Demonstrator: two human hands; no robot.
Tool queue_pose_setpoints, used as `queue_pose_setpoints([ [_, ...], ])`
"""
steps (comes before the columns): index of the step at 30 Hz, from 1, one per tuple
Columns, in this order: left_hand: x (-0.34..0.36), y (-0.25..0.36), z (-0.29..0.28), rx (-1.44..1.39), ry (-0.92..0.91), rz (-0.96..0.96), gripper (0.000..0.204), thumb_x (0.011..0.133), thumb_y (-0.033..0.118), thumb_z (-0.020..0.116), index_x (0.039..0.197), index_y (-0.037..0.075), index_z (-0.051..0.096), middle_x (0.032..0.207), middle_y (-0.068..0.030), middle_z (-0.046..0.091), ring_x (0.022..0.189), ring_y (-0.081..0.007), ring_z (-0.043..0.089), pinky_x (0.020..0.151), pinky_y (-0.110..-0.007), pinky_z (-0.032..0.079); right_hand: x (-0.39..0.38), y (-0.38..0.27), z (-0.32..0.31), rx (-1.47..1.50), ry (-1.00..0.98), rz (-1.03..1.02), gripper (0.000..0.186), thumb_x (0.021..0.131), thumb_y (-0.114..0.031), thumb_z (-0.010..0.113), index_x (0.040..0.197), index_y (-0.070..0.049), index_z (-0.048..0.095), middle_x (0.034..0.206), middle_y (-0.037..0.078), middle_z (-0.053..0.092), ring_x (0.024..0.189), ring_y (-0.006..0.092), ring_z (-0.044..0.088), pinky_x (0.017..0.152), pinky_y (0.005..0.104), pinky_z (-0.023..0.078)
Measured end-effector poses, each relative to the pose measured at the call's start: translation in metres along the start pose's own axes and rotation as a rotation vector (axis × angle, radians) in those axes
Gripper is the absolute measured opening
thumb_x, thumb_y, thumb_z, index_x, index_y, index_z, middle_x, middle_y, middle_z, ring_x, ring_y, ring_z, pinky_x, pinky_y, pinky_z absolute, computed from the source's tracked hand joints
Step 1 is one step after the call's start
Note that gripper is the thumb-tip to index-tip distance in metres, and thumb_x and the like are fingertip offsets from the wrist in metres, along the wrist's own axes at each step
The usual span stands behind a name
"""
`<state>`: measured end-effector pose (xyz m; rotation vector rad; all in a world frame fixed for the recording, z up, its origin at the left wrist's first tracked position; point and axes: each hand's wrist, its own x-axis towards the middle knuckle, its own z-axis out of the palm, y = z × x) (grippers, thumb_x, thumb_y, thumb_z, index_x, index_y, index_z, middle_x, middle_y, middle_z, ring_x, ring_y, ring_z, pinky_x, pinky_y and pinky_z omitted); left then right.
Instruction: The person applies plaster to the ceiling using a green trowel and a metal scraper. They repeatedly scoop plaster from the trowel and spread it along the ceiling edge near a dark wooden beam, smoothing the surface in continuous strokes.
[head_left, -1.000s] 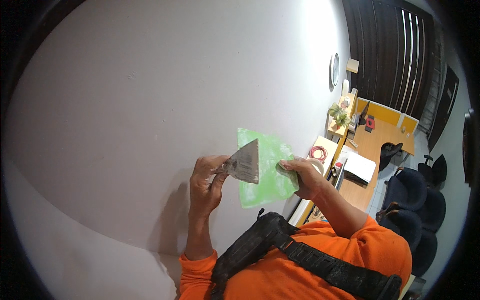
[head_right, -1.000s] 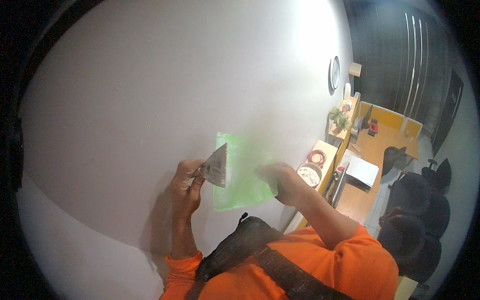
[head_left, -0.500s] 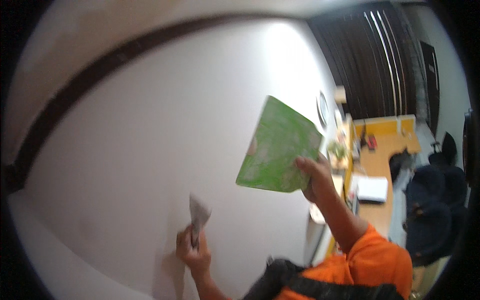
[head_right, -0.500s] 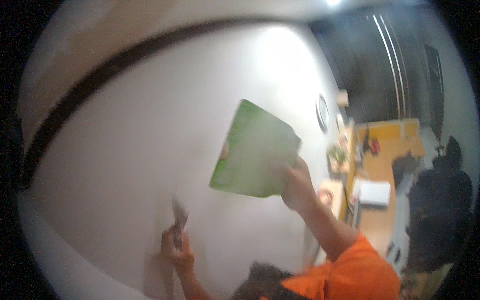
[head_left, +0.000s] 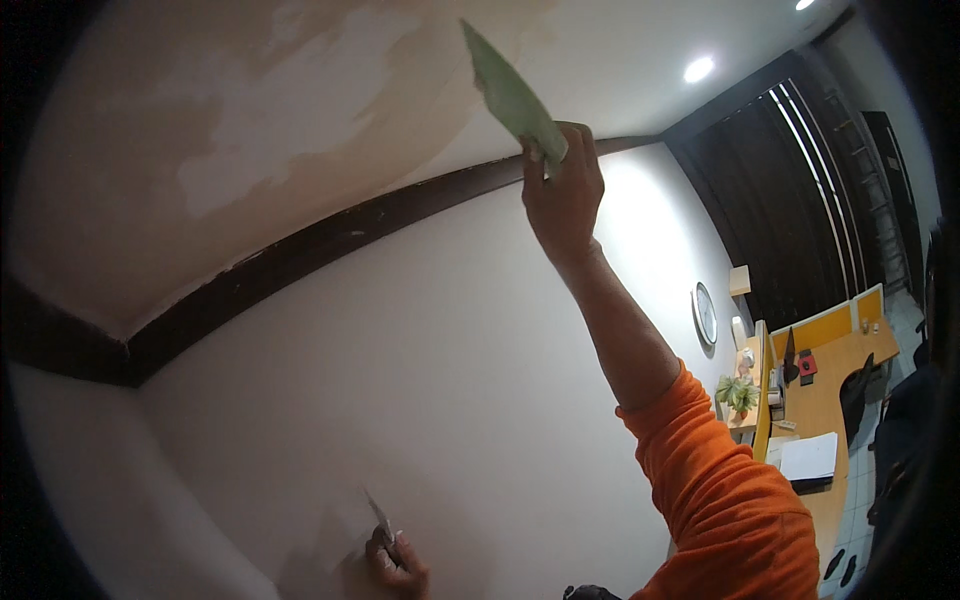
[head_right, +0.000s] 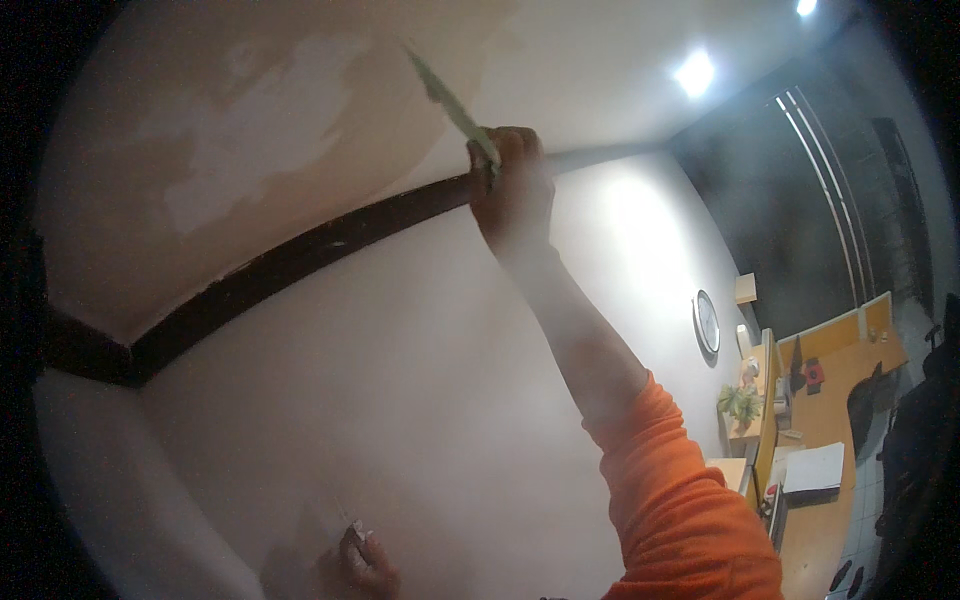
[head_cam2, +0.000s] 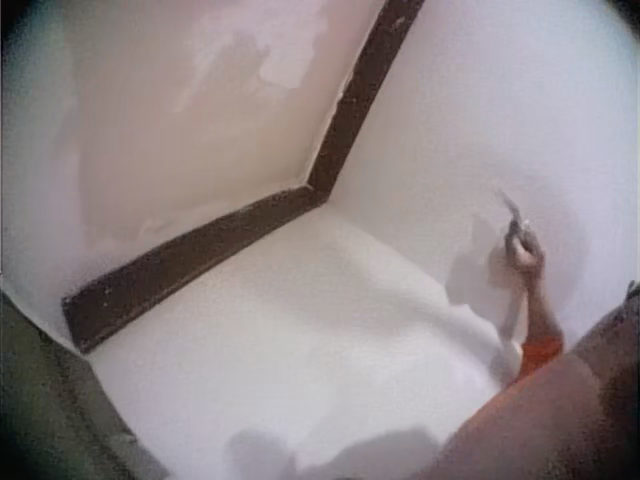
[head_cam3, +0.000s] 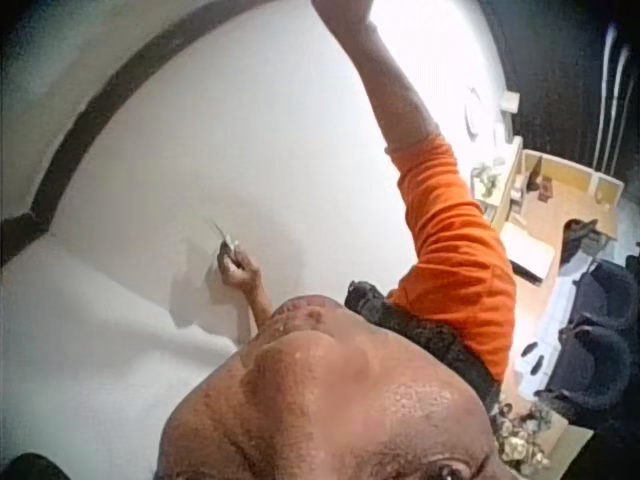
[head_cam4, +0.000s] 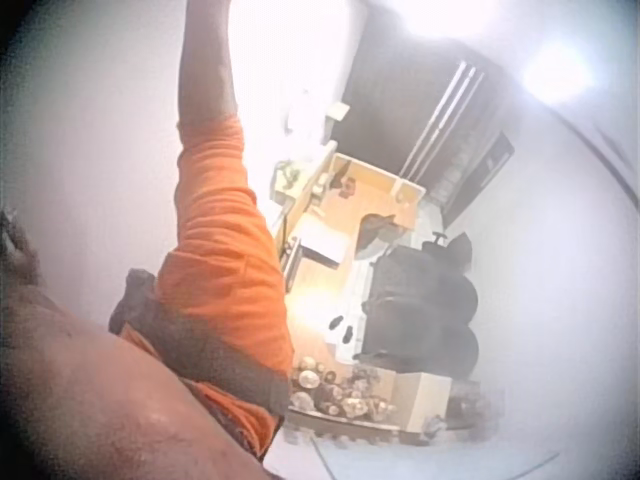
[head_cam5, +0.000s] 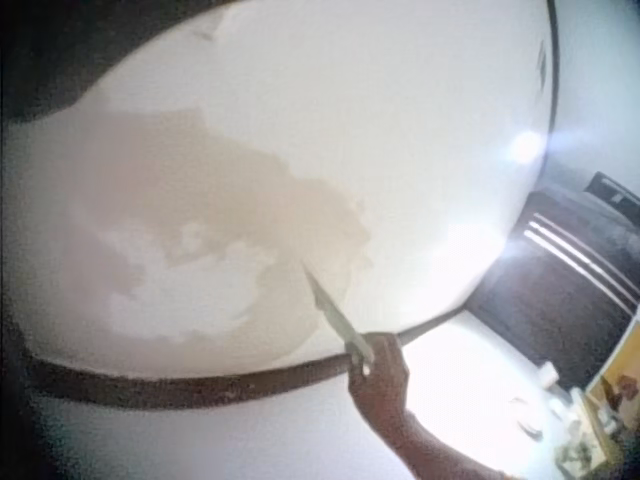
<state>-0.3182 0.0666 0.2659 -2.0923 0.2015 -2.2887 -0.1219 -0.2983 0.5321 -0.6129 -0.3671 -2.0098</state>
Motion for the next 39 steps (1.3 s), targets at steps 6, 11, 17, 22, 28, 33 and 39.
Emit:
queue_pose_setpoints([
  [6, 0.006, 0.027, -0.004, -0.501, -0.153, -0.58, 0.028, 0.091, 0.02, 0.062, 0.104, -0.005, 0.066, 0.064, 0.0007, 0.053, 0.051, -0.0075, 0.046, 0.045, -0.024, 0.034, -0.065, -0.035, -0.054, 0.14, -0.267, -0.428, 0.038, 0.067, -0.01, 0.083, 0.095, -0.007, 0.058, 0.095, 0.01, 0.058, 0.086, 0.0277, 0.06, 0.074, 0.0404, 0.051],
  [11, 0.036, 0.061, -0.018, -0.737, -0.087, -0.732, 0.032, 0.091, 0.025, 0.065, 0.103, -0.005, 0.064, 0.061, 0.0011, 0.05, 0.049, -0.0043, 0.043, 0.043, -0.022, 0.032, -0.088, -0.039, -0.104, 0.139, -0.524, -0.42, 0.01, 0.07, -0.021, 0.075, 0.074, -0.013, 0.069, 0.07, 0.003, 0.064, 0.062, 0.0262, 0.058, 0.061, 0.0396, 0.045],
  [17, 0.053, 0.077, -0.051, -0.622, -0.11, -0.708, 0.03, 0.089, 0.029, 0.071, 0.091, 0.001, 0.058, 0.061, -0.002, 0.055, 0.046, -0.0049, 0.043, 0.039, -0.02, 0.031, -0.112, -0.043, -0.121, 0.311, -0.626, -0.392, 0.011, 0.07, -0.018, 0.076, 0.077, -0.015, 0.07, 0.075, 0.002, 0.066, 0.067, 0.0238, 0.06, 0.061, 0.0374, 0.044],
  [22, 0.063, 0.093, -0.069, -0.603, -0.293, -0.717, 0.032, 0.092, 0.031, 0.068, 0.092, -0.001, 0.061, 0.06, -0.0042, 0.06, 0.046, -0.0053, 0.045, 0.041, -0.021, 0.033, -0.14, -0.03, -0.137, 0.214, -0.635, -0.507, 0.031, 0.059, -0.025, 0.08, 0.083, -0.018, 0.061, 0.093, 0.001, 0.06, 0.092, 0.024, 0.058, 0.081, 0.0416, 0.046],
  [28, 0.063, 0.089, -0.071, -0.767, -0.611, -0.829, 0.039, 0.092, 0.036, 0.067, 0.088, -0.003, 0.064, 0.061, -0.0049, 0.062, 0.048, -0.0061, 0.045, 0.043, -0.023, 0.034, -0.153, -0.01, -0.158, 0.183, -0.628, -0.38, 0.035, 0.057, -0.028, 0.08, 0.087, -0.015, 0.067, 0.098, 0.005, 0.061, 0.097, 0.0271, 0.057, 0.083, 0.0439, 0.048],
  [33, 0.067, 0.061, -0.063, -0.735, -0.533, -0.794, 0.039, 0.09, 0.038, 0.071, 0.086, -0.001, 0.066, 0.062, -0.0022, 0.059, 0.049, -0.0056, 0.045, 0.043, -0.023, 0.034, -0.165, -0.01, -0.177, 0.367, -0.802, -0.117, 0.037, 0.056, -0.021, 0.083, 0.087, -0.01, 0.067, 0.099, 0.009, 0.062, 0.101, 0.0317, 0.061, 0.088, 0.0437, 0.053],
  [39, 0.06, 0.056, -0.031, -0.815, -0.569, -0.805, 0.035, 0.09, 0.04, 0.069, 0.089, 0.006, 0.063, 0.063, 0.0023, 0.053, 0.051, -0.0054, 0.045, 0.044, -0.023, 0.033, -0.187, 0.001, -0.22, 0.626, -0.922, 0.576, 0.025, 0.072, 0.0, 0.076, 0.095, 0.002, 0.067, 0.109, 0.015, 0.066, 0.101, 0.0265, 0.065, 0.085, 0.0338, 0.053],
])
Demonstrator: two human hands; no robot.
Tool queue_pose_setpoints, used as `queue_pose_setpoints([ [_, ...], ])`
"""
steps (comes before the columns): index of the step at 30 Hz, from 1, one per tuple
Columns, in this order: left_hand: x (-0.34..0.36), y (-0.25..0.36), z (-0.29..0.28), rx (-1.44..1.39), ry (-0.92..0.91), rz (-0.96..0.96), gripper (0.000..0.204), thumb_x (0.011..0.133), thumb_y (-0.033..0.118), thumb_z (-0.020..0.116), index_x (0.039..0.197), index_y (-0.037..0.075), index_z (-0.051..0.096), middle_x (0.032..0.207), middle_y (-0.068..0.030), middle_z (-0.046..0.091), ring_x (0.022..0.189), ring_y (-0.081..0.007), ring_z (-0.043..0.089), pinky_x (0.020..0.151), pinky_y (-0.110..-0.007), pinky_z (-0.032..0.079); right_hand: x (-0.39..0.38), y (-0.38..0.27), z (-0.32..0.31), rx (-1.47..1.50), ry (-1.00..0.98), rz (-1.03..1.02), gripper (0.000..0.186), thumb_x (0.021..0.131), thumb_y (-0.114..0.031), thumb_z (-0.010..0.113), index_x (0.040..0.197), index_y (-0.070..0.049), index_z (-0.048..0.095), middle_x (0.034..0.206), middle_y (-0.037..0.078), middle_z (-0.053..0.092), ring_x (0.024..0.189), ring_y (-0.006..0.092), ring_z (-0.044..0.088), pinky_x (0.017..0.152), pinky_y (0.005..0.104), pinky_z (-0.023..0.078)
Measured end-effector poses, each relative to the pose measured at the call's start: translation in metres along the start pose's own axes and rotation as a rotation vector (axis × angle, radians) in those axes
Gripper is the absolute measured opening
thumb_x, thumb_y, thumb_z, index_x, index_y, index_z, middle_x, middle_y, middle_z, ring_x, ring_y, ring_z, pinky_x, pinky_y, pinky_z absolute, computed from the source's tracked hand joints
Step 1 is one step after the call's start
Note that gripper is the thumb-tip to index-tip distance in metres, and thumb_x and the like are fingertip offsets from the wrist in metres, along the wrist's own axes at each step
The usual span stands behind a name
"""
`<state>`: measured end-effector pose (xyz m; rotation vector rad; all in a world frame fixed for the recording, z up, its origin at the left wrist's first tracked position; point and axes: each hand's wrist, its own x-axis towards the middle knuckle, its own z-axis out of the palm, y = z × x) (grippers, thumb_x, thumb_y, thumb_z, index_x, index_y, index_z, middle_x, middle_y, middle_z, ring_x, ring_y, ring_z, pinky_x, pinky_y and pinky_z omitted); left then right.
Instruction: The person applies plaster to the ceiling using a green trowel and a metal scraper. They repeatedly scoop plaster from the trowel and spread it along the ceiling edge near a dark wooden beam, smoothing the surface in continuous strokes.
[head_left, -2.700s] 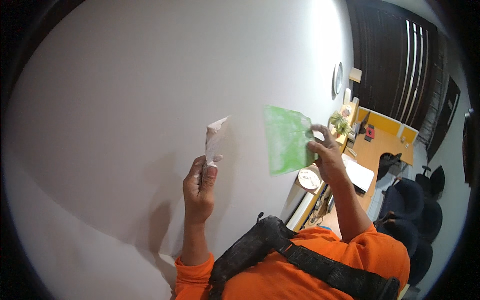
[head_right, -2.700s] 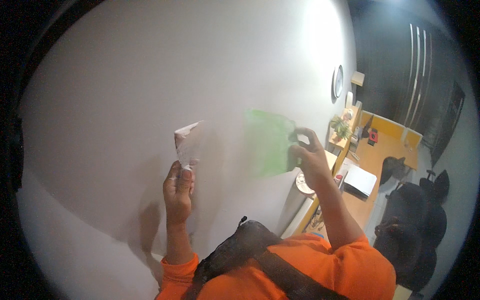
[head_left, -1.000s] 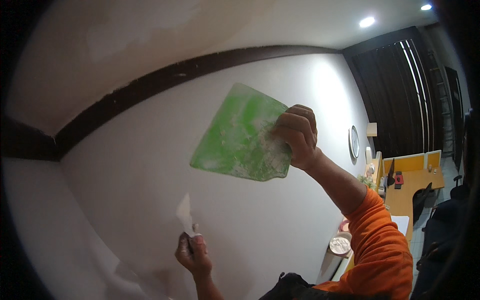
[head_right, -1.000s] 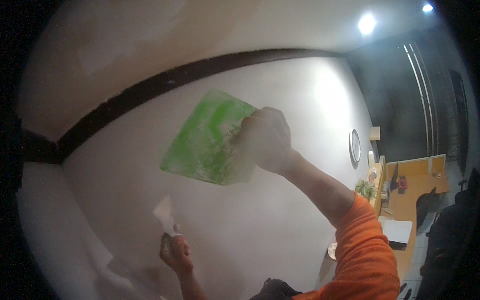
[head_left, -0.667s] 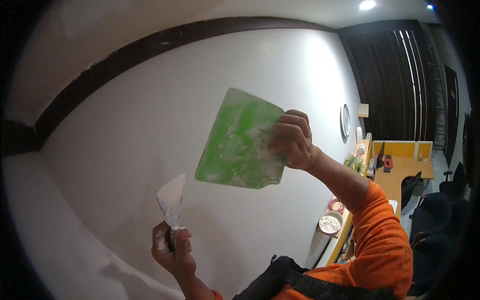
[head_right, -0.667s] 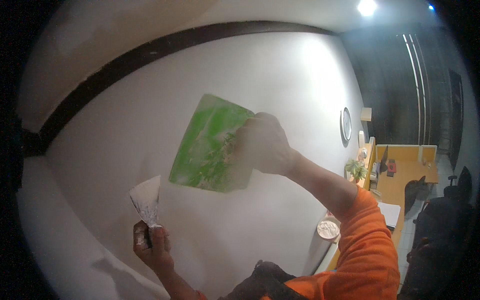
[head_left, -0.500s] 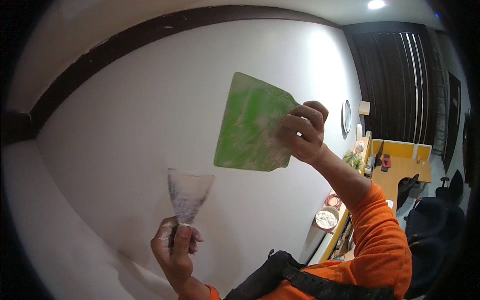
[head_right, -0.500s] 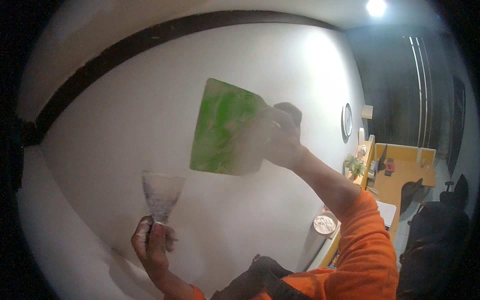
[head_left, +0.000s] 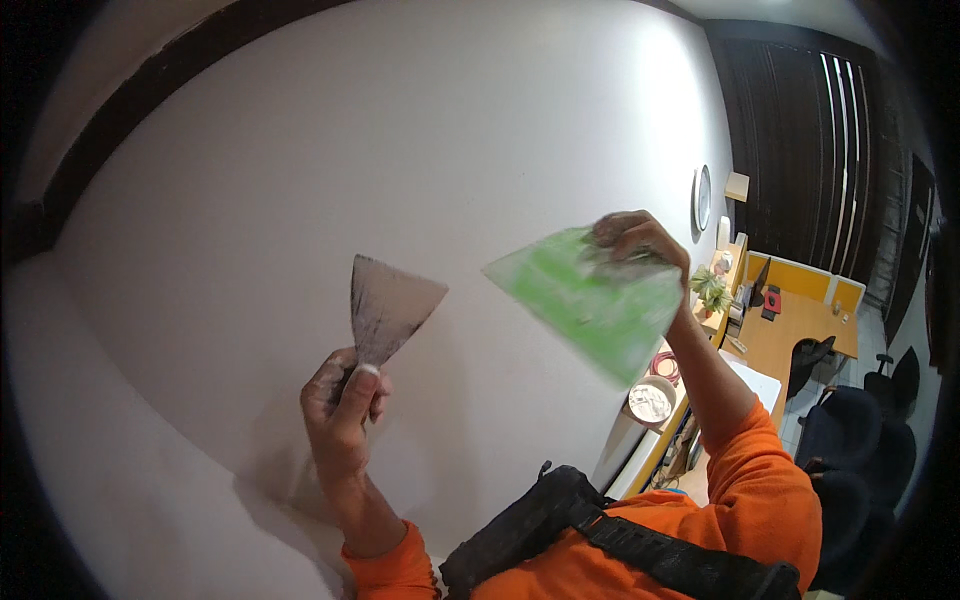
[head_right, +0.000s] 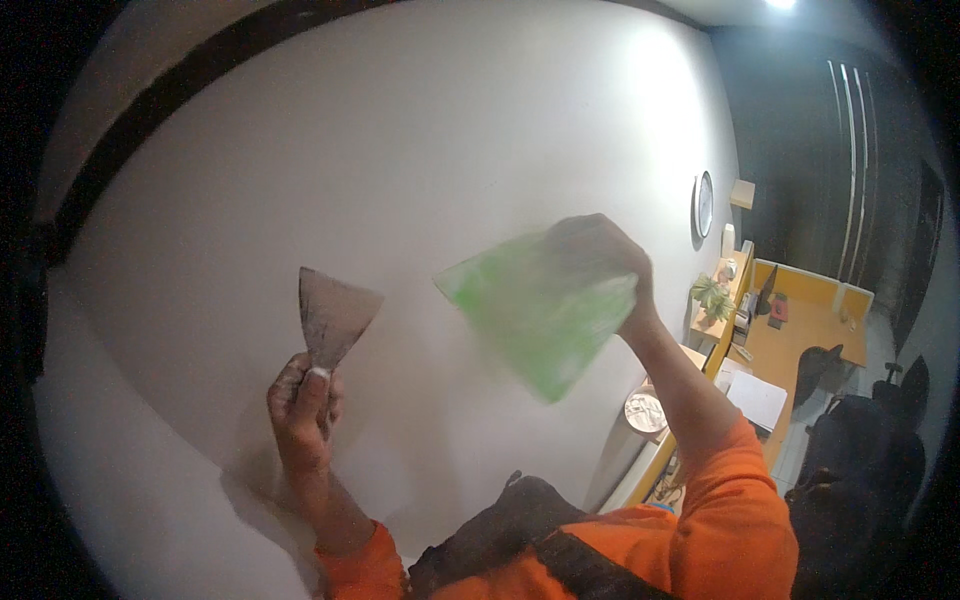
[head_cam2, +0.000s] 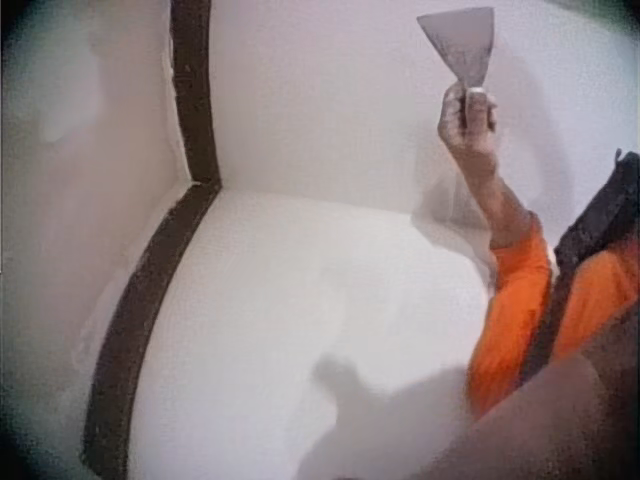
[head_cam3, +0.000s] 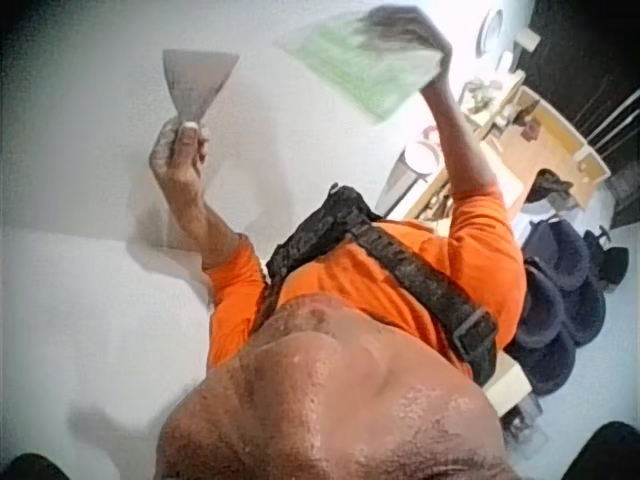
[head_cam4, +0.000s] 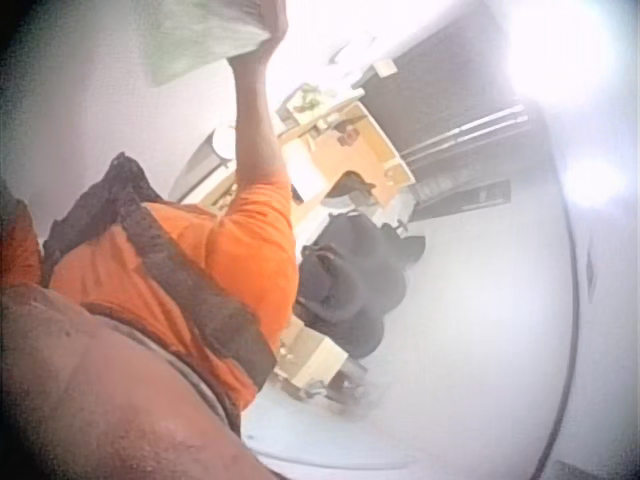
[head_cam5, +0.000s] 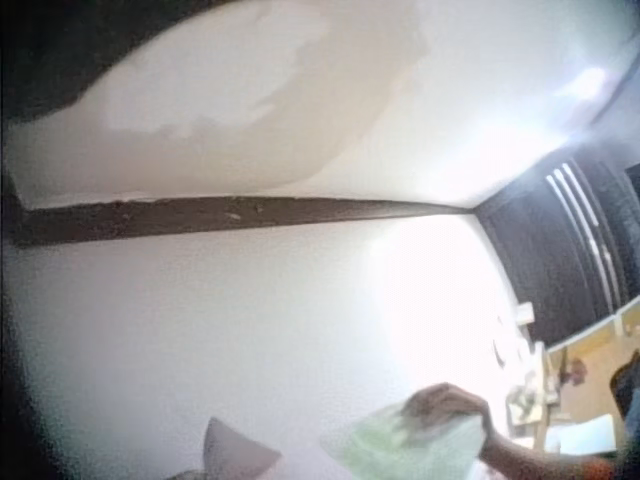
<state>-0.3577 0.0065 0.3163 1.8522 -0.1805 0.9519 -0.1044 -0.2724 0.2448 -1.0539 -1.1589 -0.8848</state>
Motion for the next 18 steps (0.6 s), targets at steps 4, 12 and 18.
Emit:
queue_pose_setpoints([
  [4, 0.003, -0.023, 0.011, -0.079, 0.015, -0.025, 0.026, 0.094, 0.03, 0.064, 0.095, 0.004, 0.063, 0.065, 0.0004, 0.056, 0.048, -0.0065, 0.044, 0.042, -0.023, 0.032, -0.019, 0.004, -0.008, 0.698, 0.015, 0.374, 0.028, 0.082, -0.016, 0.076, 0.099, -0.005, 0.057, 0.102, 0.01, 0.063, 0.099, 0.0215, 0.061, 0.082, 0.0355, 0.055],
  [12, -0.008, 0.015, 0.07, -0.153, -0.445, -0.461, 0.045, 0.098, 0.039, 0.06, 0.091, -0.005, 0.064, 0.057, -0.002, 0.051, 0.043, -0.0061, 0.04, 0.038, -0.022, 0.03, -0.025, 0.035, 0.02, 1.754, -0.31, 0.423, 0.023, 0.09, -0.039, 0.058, 0.09, -0.018, 0.049, 0.082, -0.002, 0.048, 0.085, 0.0189, 0.047, 0.075, 0.0331, 0.039],
  [18, -0.019, 0.002, 0.096, -0.28, -0.601, -0.527, 0.038, 0.1, 0.035, 0.058, 0.093, -0.002, 0.066, 0.055, 0.0009, 0.048, 0.044, -0.0047, 0.037, 0.04, -0.022, 0.029, -0.045, 0.022, 0.028, 1.735, -0.117, 0.543, 0.023, 0.094, -0.038, 0.05, 0.084, -0.017, 0.047, 0.074, 0.0, 0.04, 0.073, 0.0205, 0.042, 0.075, 0.0361, 0.038],
])
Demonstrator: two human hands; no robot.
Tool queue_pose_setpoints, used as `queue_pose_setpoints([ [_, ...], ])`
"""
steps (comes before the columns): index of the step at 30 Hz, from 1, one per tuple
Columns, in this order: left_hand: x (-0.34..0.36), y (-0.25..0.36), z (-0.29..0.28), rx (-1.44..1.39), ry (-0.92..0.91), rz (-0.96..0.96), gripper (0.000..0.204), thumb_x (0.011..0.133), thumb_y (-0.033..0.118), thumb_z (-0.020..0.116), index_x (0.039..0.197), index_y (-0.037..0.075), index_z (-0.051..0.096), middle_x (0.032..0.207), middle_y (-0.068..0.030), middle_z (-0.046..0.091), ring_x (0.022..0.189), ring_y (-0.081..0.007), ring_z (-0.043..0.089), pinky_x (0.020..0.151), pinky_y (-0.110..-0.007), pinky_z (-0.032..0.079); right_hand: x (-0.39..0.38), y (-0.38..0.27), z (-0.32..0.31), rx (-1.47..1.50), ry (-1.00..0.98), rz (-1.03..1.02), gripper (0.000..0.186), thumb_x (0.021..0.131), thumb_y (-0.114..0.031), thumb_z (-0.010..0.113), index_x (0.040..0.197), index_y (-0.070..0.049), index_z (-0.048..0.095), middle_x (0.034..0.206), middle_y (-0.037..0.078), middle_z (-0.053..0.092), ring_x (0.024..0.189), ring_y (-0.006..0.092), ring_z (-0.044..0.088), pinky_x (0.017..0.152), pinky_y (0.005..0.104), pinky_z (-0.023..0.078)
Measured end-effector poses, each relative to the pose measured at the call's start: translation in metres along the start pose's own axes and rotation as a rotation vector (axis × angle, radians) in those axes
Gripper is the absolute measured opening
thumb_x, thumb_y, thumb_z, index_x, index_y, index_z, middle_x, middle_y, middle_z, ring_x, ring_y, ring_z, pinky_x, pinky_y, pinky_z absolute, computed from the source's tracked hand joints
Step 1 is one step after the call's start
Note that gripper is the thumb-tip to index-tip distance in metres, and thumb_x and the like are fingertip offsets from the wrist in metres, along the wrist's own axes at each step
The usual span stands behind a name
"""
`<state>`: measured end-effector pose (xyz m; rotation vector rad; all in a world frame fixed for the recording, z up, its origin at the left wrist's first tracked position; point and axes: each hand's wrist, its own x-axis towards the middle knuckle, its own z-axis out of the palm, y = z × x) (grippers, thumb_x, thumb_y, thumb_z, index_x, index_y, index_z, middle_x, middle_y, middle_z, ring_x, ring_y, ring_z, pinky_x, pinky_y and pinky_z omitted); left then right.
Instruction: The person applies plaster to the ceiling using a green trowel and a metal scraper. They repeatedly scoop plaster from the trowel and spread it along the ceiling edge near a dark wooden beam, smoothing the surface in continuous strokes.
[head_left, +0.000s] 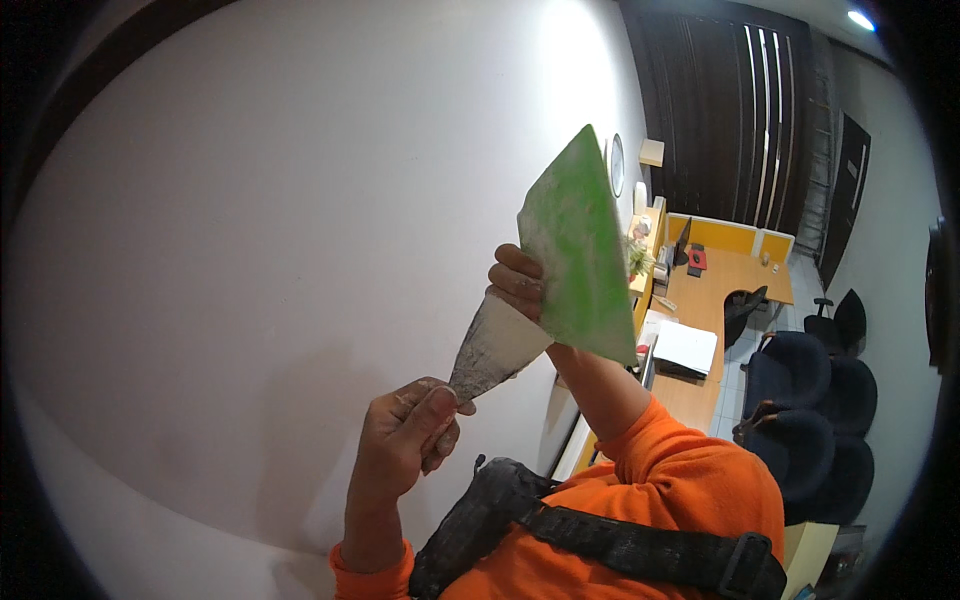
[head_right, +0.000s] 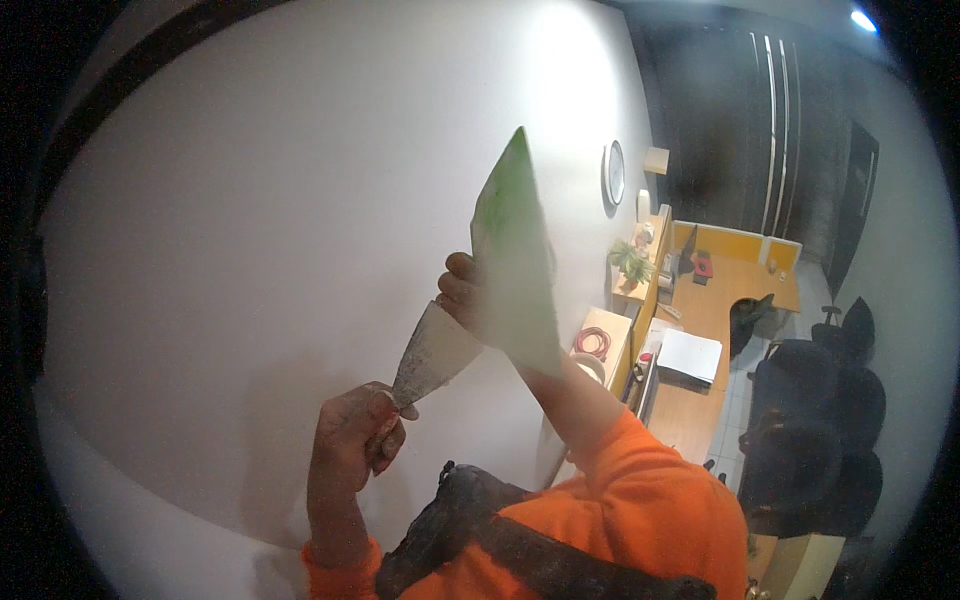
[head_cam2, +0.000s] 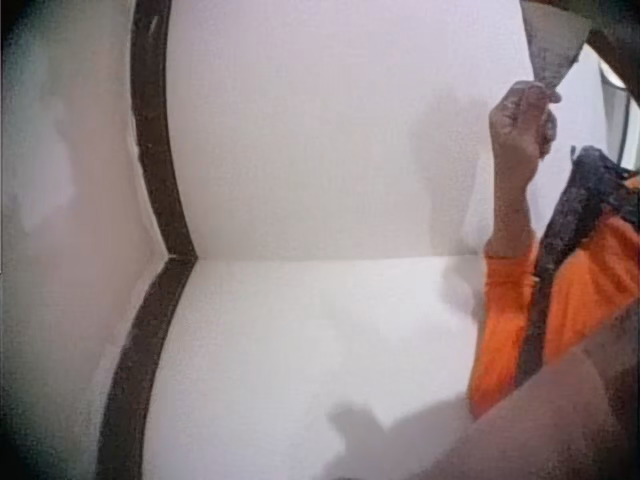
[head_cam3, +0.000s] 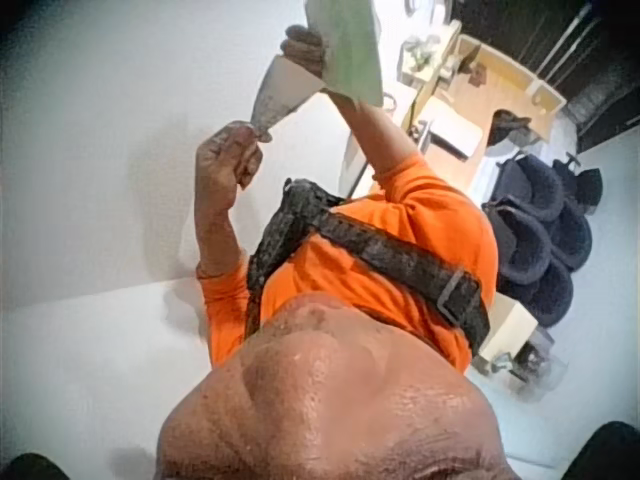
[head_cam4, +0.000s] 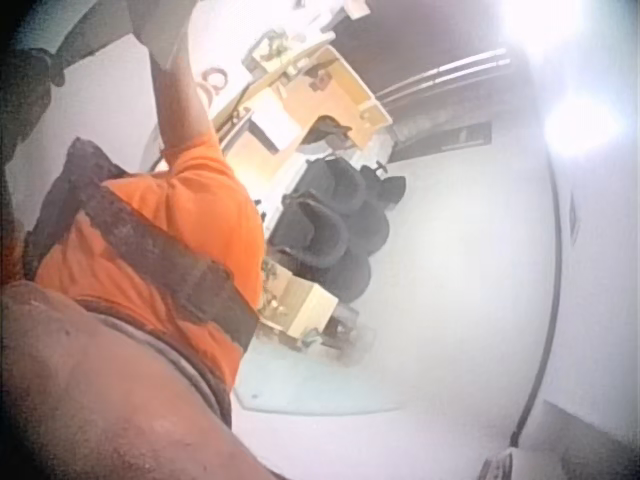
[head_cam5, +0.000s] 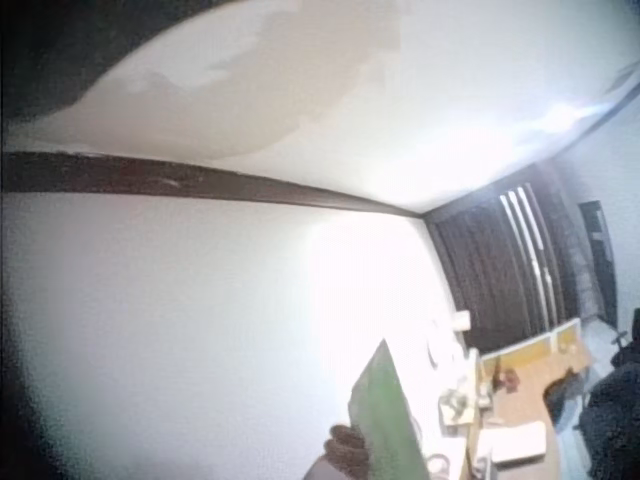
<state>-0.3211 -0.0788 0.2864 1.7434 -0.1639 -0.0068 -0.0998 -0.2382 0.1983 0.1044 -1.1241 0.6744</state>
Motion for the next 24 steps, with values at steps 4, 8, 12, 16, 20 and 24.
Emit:
queue_pose_setpoints([
  [4, 0.004, -0.004, -0.002, 0.06, 0.114, 0.036, 0.038, 0.101, 0.035, 0.057, 0.093, -0.001, 0.066, 0.055, 0.0011, 0.049, 0.045, -0.0038, 0.038, 0.04, -0.022, 0.03, 0.002, -0.006, 0.007, 0.107, -0.064, 0.105, 0.023, 0.097, -0.034, 0.05, 0.084, -0.016, 0.046, 0.073, 0.001, 0.044, 0.07, 0.0182, 0.046, 0.065, 0.0334, 0.04],
  [8, -0.004, 0.009, 0.01, 0.076, 0.027, -0.068, 0.033, 0.099, 0.031, 0.06, 0.09, -0.001, 0.067, 0.055, 0.0013, 0.051, 0.045, -0.0041, 0.041, 0.041, -0.021, 0.032, -0.001, -0.01, 0.02, 0.217, -0.131, 0.067, 0.022, 0.099, -0.029, 0.053, 0.087, -0.012, 0.047, 0.075, 0.001, 0.048, 0.068, 0.0156, 0.049, 0.061, 0.0314, 0.044],
  [12, -0.006, 0.0, 0.047, 0.181, 0.005, -0.045, 0.03, 0.098, 0.026, 0.06, 0.087, -0.001, 0.066, 0.055, -0.0004, 0.052, 0.046, -0.0065, 0.045, 0.043, -0.024, 0.034, 0.005, 0.007, 0.034, 0.231, -0.135, 0.042, 0.025, 0.101, -0.034, 0.047, 0.087, -0.013, 0.045, 0.078, 0.0, 0.045, 0.073, 0.017, 0.046, 0.067, 0.033, 0.043],
  [16, -0.003, -0.01, 0.052, 0.357, 0.013, 0.025, 0.033, 0.099, 0.029, 0.058, 0.09, -0.002, 0.066, 0.055, -0.0024, 0.054, 0.05, -0.0083, 0.052, 0.049, -0.027, 0.042, 0.011, 0.008, 0.044, 0.172, -0.116, 0.099, 0.029, 0.101, -0.038, 0.046, 0.084, -0.015, 0.043, 0.074, -0.001, 0.041, 0.069, 0.0151, 0.044, 0.067, 0.0303, 0.042],
  [20, -0.001, -0.016, 0.059, 0.284, 0.106, 0.072, 0.023, 0.097, 0.018, 0.059, 0.087, -0.001, 0.066, 0.058, 0.0016, 0.052, 0.051, -0.0048, 0.046, 0.046, -0.023, 0.036, 0.01, 0.006, 0.045, 0.075, -0.037, 0.145, 0.032, 0.101, -0.041, 0.046, 0.082, -0.015, 0.041, 0.074, -0.002, 0.039, 0.065, 0.0136, 0.041, 0.065, 0.0292, 0.04],
  [24, 0.001, -0.025, 0.057, 0.266, 0.086, 0.04, 0.028, 0.097, 0.023, 0.059, 0.088, -0.002, 0.067, 0.059, 0.0004, 0.053, 0.052, -0.0052, 0.048, 0.047, -0.024, 0.037, 0.004, 0.0, 0.035, -0.016, -0.001, 0.205, 0.032, 0.1, -0.042, 0.049, 0.085, -0.014, 0.046, 0.073, -0.002, 0.038, 0.065, 0.012, 0.038, 0.06, 0.0267, 0.036],
])
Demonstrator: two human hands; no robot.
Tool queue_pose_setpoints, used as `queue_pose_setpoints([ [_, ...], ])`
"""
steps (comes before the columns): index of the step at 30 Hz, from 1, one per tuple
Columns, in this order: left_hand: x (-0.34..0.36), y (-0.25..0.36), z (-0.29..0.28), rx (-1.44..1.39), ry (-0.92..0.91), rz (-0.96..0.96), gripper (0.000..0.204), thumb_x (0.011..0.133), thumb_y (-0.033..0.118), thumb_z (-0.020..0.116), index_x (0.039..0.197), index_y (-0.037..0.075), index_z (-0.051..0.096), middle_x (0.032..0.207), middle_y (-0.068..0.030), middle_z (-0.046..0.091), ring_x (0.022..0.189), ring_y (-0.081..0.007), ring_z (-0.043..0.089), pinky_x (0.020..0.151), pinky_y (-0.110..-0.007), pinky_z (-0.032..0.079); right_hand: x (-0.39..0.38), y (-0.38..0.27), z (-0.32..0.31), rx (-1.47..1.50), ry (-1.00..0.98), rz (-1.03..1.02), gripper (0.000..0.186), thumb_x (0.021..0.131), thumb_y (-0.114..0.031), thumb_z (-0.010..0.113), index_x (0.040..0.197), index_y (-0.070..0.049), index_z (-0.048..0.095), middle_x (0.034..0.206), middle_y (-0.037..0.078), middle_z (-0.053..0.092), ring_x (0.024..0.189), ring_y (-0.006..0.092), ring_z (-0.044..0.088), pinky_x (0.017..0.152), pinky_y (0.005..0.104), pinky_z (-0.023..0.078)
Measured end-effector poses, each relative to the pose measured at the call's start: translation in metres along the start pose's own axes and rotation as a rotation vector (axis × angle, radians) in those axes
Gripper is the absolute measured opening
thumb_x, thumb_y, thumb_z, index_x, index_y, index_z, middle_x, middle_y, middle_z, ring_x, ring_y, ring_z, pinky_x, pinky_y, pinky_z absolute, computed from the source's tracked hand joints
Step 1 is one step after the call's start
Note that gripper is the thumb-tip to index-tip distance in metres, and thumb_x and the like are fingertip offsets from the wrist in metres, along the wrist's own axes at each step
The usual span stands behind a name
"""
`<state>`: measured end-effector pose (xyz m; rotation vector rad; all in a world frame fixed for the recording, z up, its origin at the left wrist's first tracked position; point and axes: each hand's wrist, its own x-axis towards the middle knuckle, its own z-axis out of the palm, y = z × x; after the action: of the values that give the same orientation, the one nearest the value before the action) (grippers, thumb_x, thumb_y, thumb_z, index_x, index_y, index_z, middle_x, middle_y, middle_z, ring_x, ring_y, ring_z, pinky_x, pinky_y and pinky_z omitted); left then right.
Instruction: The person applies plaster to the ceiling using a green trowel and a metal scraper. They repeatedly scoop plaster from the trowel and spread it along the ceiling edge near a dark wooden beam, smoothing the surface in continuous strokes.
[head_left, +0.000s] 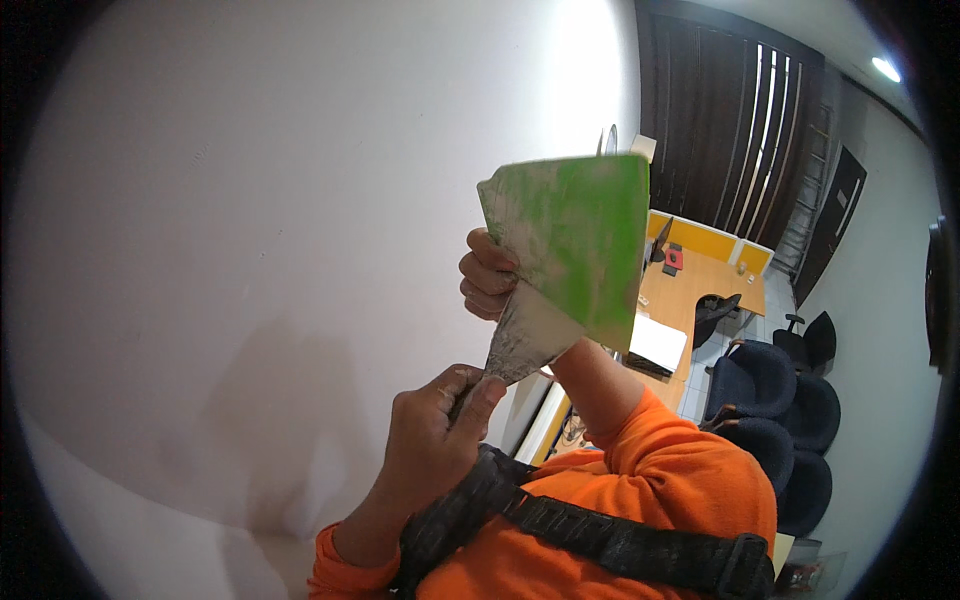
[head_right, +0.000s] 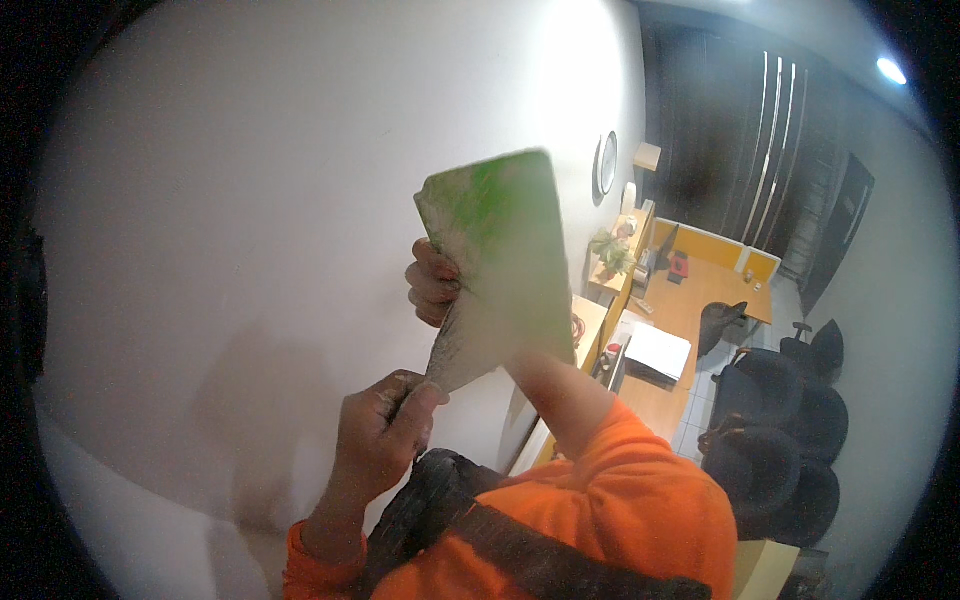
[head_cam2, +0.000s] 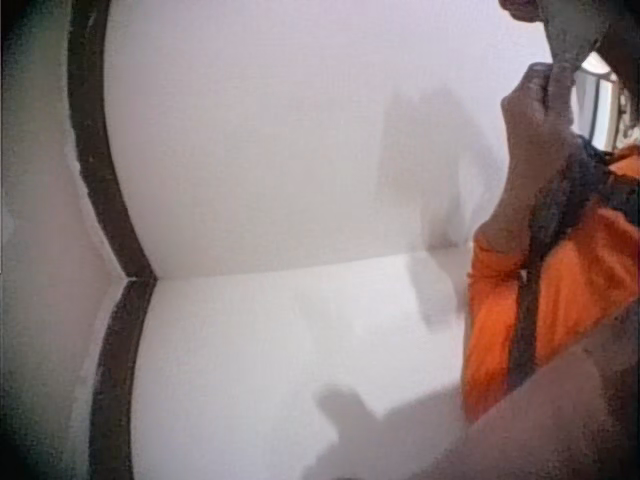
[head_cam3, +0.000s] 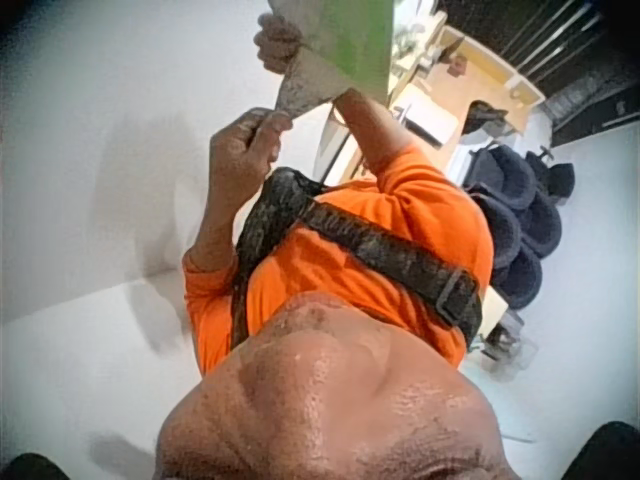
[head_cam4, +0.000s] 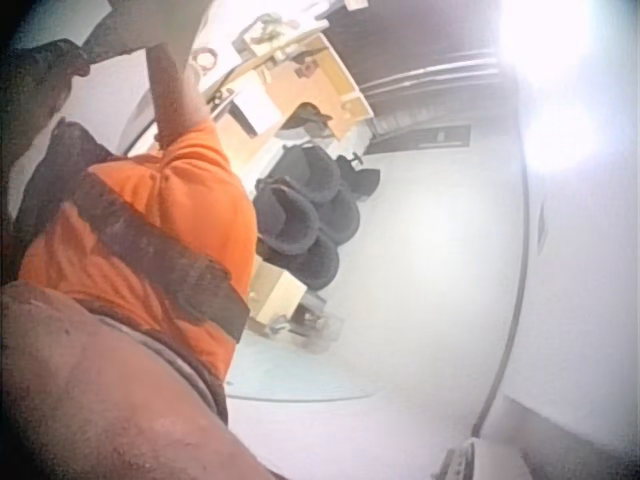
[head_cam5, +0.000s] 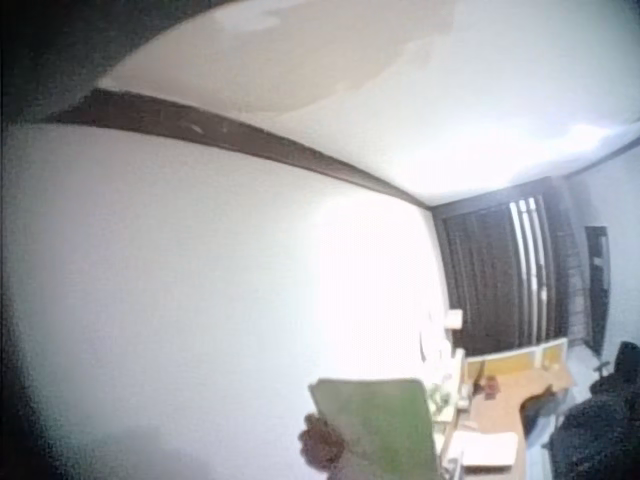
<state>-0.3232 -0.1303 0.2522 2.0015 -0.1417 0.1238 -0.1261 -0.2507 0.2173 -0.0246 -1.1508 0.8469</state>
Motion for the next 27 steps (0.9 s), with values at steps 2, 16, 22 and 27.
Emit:
queue_pose_setpoints([
  [2, 0.003, -0.003, -0.009, -0.05, -0.049, -0.054, 0.035, 0.098, 0.03, 0.061, 0.092, -0.004, 0.068, 0.057, -0.0011, 0.055, 0.053, -0.0064, 0.051, 0.049, -0.026, 0.041, -0.003, -0.001, -0.001, -0.046, 0.05, -0.038, 0.031, 0.1, -0.041, 0.051, 0.087, -0.013, 0.049, 0.074, -0.002, 0.038, 0.065, 0.0113, 0.039, 0.058, 0.0251, 0.035],
  [16, -0.026, -0.011, -0.055, -0.157, 0.137, 0.206, 0.032, 0.098, 0.024, 0.06, 0.085, -0.004, 0.068, 0.053, 0.0017, 0.049, 0.046, -0.0046, 0.042, 0.042, -0.023, 0.033, -0.038, 0.046, -0.065, -0.221, 0.53, 0.15, 0.031, 0.097, -0.039, 0.059, 0.088, -0.011, 0.053, 0.067, -0.002, 0.039, 0.053, 0.0099, 0.041, 0.048, 0.0223, 0.036],
  [22, -0.032, -0.02, -0.042, -0.051, 0.115, -0.002, 0.029, 0.098, 0.024, 0.062, 0.091, -0.003, 0.07, 0.059, 0.0016, 0.053, 0.053, -0.0043, 0.046, 0.048, -0.022, 0.035, -0.02, 0.056, -0.048, 0.115, 0.212, -0.049, 0.032, 0.095, -0.038, 0.062, 0.086, -0.011, 0.048, 0.075, 0.001, 0.045, 0.067, 0.0127, 0.051, 0.06, 0.0275, 0.045],
  [27, -0.03, -0.025, -0.039, -0.132, -0.003, -0.063, 0.035, 0.098, 0.03, 0.062, 0.091, -0.003, 0.069, 0.057, 0.0021, 0.051, 0.053, -0.0048, 0.046, 0.049, -0.022, 0.036, -0.007, 0.057, -0.02, 0.008, 0.114, 0.016, 0.032, 0.094, -0.039, 0.064, 0.086, -0.012, 0.049, 0.075, -0.002, 0.043, 0.066, 0.0113, 0.044, 0.055, 0.0271, 0.04],
])
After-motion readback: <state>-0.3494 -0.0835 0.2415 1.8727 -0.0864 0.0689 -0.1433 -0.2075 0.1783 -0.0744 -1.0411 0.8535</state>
